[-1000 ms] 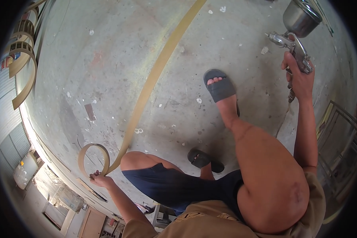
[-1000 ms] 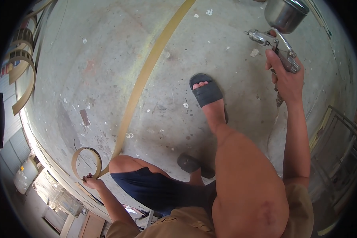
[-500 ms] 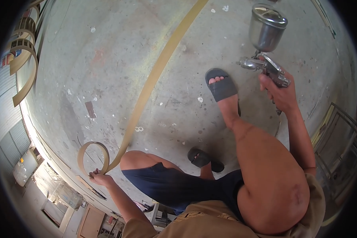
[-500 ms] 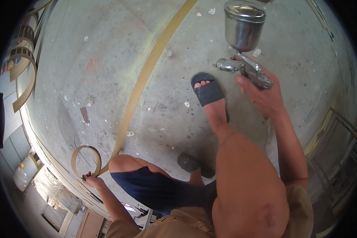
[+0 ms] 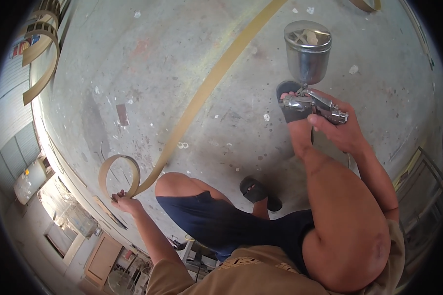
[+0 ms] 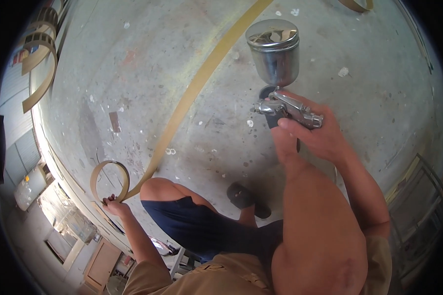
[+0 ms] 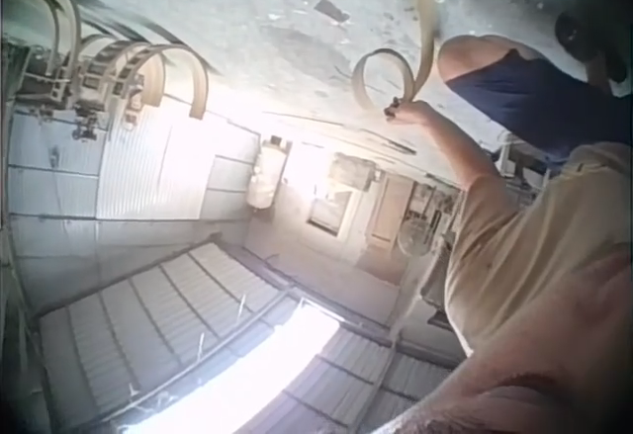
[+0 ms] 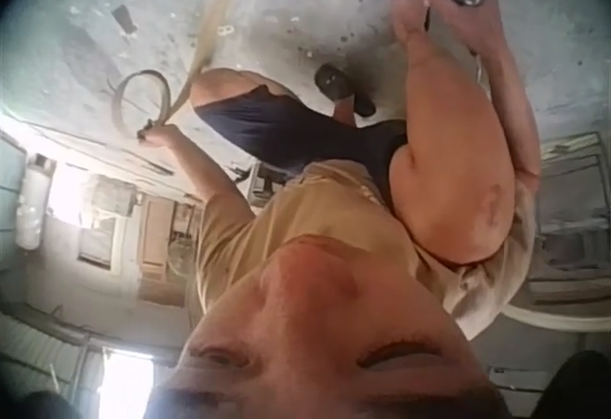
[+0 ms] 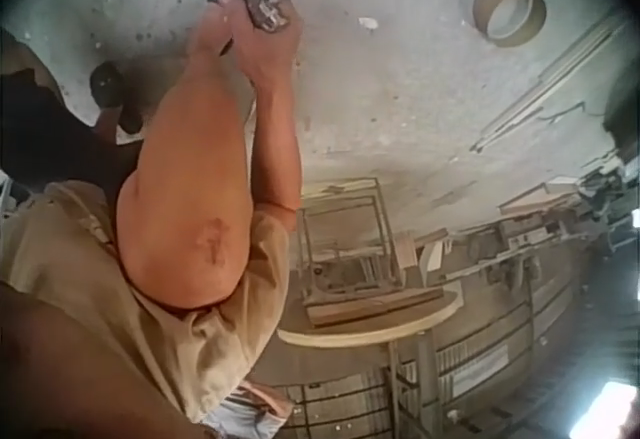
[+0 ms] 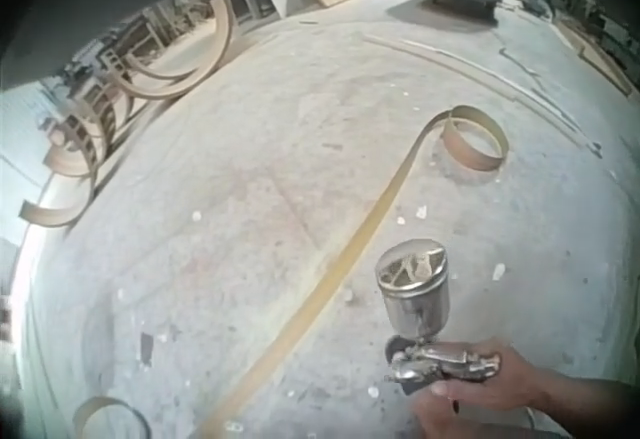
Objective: Applying spray adhesive to a long wooden veneer strip in a furniture workshop.
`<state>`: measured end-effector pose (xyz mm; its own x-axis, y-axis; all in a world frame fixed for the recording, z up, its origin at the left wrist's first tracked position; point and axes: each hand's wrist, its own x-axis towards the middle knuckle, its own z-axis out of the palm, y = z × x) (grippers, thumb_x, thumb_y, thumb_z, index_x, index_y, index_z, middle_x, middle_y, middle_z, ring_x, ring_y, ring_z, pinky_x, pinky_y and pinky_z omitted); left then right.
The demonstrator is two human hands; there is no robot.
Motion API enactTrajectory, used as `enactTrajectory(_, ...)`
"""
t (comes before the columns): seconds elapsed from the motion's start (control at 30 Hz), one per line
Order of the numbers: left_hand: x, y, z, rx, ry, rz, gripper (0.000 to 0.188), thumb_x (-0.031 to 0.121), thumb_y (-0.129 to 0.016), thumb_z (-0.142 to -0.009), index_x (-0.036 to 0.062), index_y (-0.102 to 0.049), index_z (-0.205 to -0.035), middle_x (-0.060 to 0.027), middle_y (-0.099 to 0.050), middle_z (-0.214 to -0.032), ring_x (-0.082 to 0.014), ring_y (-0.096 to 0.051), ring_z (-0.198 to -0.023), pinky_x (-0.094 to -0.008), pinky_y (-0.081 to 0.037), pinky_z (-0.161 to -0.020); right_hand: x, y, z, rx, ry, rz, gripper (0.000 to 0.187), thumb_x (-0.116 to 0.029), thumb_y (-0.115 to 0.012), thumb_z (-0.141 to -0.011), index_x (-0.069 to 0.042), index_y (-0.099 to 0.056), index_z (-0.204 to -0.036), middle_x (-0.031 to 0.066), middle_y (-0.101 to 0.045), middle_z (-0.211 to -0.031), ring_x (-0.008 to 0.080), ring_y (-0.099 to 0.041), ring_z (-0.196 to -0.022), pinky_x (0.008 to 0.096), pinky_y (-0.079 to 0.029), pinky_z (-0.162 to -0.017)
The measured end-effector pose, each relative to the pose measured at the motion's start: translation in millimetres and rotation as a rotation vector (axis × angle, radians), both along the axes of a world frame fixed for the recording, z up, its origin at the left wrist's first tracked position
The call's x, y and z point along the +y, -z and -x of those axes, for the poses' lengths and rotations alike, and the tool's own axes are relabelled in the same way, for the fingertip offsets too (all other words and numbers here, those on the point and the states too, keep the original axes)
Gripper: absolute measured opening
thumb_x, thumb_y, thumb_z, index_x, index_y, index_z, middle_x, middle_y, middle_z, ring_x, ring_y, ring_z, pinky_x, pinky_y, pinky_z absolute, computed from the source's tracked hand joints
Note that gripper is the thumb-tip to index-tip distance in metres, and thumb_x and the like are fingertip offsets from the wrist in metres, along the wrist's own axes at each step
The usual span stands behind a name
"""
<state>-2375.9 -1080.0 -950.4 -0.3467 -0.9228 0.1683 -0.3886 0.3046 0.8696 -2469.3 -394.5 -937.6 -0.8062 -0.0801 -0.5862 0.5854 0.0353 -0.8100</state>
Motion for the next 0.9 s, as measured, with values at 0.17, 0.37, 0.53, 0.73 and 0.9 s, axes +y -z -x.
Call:
enactTrajectory(0.17,13,-1,7,0.054,0.005,-0.058,0.022,0.013,-0.051,-0.100,-0.0004,-0.043,-0.116,-0.0059,-0.047,-0.084,-0.0195,-0.049,-0.080,-0.0355,-0.044,-0.077,-20,16,3,0.117,-0.116,0.033,0.048,-0.010,-0.070,-0.087,-0.006,-0.060,-0.134,0.0064,-0.070,-0.113,0.0086,-0.059,-0.101,0.0279,-0.046,-0.096)
enactTrajectory(0.37,8,-7,-2,0.070,0.013,-0.047,0.018,0.015,-0.052,-0.101,0.0026,-0.043,-0.109,-0.0050,-0.048,-0.083,-0.0195,-0.052,-0.079,-0.0354,-0.044,-0.075,-44,14,18,0.155,-0.339,-0.052,0.049,-0.009,-0.072,-0.084,-0.001,-0.060,-0.131,0.0081,-0.068,-0.118,0.0109,-0.059,-0.106,0.0292,-0.044,-0.099)
enactTrajectory(0.53,15,-12,-3,0.091,0.002,-0.099,0.023,0.016,-0.051,-0.101,0.0030,-0.043,-0.118,-0.0044,-0.048,-0.084,-0.0196,-0.051,-0.082,-0.0373,-0.044,-0.079,-68,12,27,0.224,-0.465,-0.054,0.049,-0.012,-0.074,-0.083,-0.007,-0.063,-0.130,-0.0008,-0.066,-0.085,0.0074,-0.054,-0.081,0.0243,-0.045,-0.085)
enactTrajectory(0.73,14,-18,-7,0.082,0.012,-0.106,0.027,0.016,-0.049,-0.102,0.0026,-0.042,-0.124,-0.0049,-0.049,-0.086,-0.0210,-0.052,-0.084,-0.0383,-0.044,-0.082,-86,9,28,0.138,-0.528,0.004,0.049,-0.022,-0.075,-0.084,-0.016,-0.064,-0.131,-0.0041,-0.069,-0.083,0.0031,-0.055,-0.082,0.0337,-0.019,-0.110)
enactTrajectory(0.9,28,-21,1,0.103,-0.028,-0.127,0.028,0.016,-0.050,-0.101,0.0012,-0.042,-0.124,-0.0053,-0.049,-0.087,-0.0222,-0.053,-0.086,-0.0385,-0.044,-0.084,-78,11,24,0.129,-0.491,-0.051,0.050,-0.016,-0.074,-0.084,-0.013,-0.063,-0.132,-0.0024,-0.068,-0.085,0.0045,-0.056,-0.086,0.0282,-0.035,-0.099)
